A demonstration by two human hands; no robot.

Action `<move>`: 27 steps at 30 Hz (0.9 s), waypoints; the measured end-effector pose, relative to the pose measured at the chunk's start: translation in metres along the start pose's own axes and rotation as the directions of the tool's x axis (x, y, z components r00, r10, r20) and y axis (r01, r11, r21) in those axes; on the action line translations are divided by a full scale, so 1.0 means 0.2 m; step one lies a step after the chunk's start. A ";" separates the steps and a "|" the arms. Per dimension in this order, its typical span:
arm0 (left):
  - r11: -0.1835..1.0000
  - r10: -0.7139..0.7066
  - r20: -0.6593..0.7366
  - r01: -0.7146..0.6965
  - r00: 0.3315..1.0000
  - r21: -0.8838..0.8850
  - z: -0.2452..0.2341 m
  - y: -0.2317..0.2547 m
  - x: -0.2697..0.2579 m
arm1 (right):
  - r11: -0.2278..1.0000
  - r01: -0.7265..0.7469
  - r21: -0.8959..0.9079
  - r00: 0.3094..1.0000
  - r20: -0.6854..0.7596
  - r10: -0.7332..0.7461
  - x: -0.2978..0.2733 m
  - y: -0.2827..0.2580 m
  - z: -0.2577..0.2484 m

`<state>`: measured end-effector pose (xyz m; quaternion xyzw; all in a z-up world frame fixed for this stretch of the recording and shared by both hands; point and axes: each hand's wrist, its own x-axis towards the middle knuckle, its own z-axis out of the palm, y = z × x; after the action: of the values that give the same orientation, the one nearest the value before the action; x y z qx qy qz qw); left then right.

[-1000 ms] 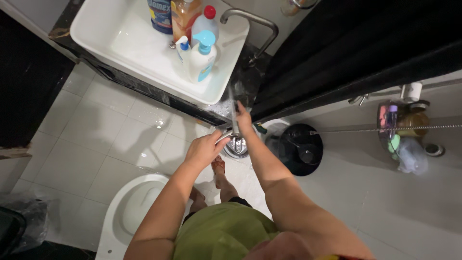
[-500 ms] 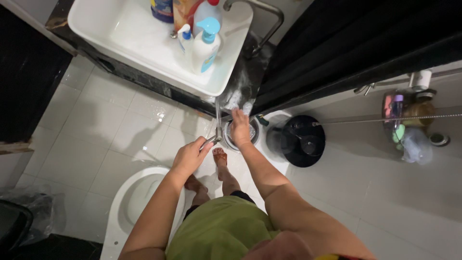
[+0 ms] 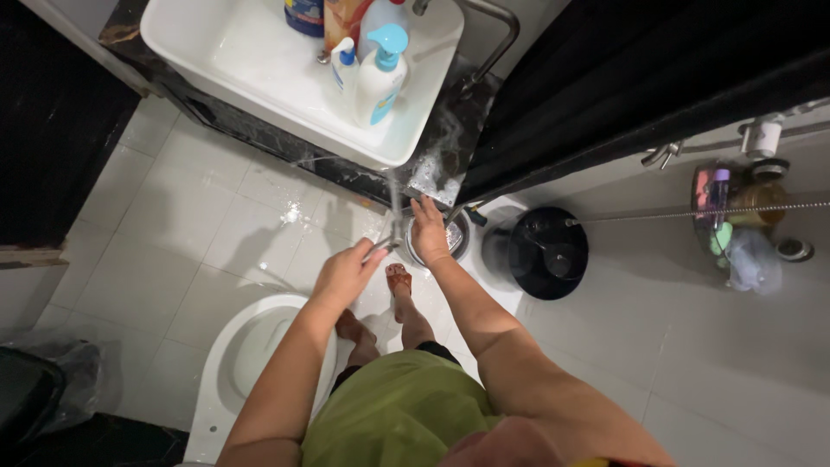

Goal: The person cleans a bathroom using a handheld shower head to spray water on the floor, toilet, and sink area. They also use a sponge to scrub the sink counter and a mop to clean the floor.

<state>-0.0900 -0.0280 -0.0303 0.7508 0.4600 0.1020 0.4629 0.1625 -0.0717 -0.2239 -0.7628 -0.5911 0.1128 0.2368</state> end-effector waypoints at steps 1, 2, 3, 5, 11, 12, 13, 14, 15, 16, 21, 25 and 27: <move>0.999 0.025 0.008 -0.025 1.000 -0.023 0.02 0.02 0.00 | 1.000 0.024 -0.003 1.000 -0.002 -0.024 0.00 0.00 0.00; 0.998 0.051 0.016 -0.050 0.999 -0.047 0.04 0.03 0.01 | 0.999 0.048 -0.007 0.999 -0.003 -0.048 0.01 0.01 0.00; 0.995 0.076 0.023 -0.074 0.997 -0.072 0.06 0.05 0.01 | 0.999 0.046 0.006 0.999 0.009 -0.046 0.01 0.02 0.00; 0.992 0.106 0.045 -0.103 0.993 -0.072 0.10 0.07 0.04 | 0.999 0.043 0.028 0.999 0.029 -0.044 0.02 0.06 0.00; 0.984 0.141 0.107 -0.127 0.984 -0.122 0.15 0.12 0.07 | 0.991 -0.075 0.111 0.997 -0.024 0.078 -0.05 0.22 0.00; 0.981 0.143 0.125 -0.124 0.982 -0.150 0.15 0.13 0.08 | 0.995 -0.069 0.068 0.997 -0.029 0.071 -0.05 0.25 -0.01; 0.981 0.147 0.140 -0.126 0.979 -0.145 0.16 0.15 0.09 | 0.998 -0.064 0.025 0.997 -0.033 0.065 -0.06 0.27 -0.02; 0.981 0.150 0.154 -0.128 0.977 -0.142 0.16 0.16 0.11 | 0.998 -0.057 -0.020 0.998 -0.036 0.057 -0.06 0.29 -0.03; 0.982 0.153 0.169 -0.130 0.974 -0.139 0.17 0.18 0.13 | 0.998 -0.056 -0.036 0.998 -0.019 0.056 -0.06 0.30 -0.04; 0.979 0.174 0.152 -0.155 0.973 -0.132 0.18 0.19 0.14 | 0.997 -0.053 -0.054 0.999 0.000 0.053 -0.05 0.32 -0.06; 0.975 0.192 0.087 -0.179 0.977 -0.134 0.19 0.21 0.16 | 0.996 -0.058 -0.075 0.997 0.038 0.061 -0.01 0.30 -0.11; 0.961 0.222 -0.035 -0.225 0.974 -0.163 0.15 0.19 0.10 | 0.999 0.027 0.025 0.999 0.026 -0.028 0.11 0.24 -0.08; 0.967 0.194 -0.059 -0.202 0.979 -0.159 0.13 0.19 0.05 | 0.996 0.058 0.065 0.998 0.035 -0.060 0.16 0.21 -0.06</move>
<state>-0.0464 -0.0409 -0.0163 0.7501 0.3826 0.2014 0.5005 0.2132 -0.0521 -0.2310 -0.7347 -0.6138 0.1386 0.2535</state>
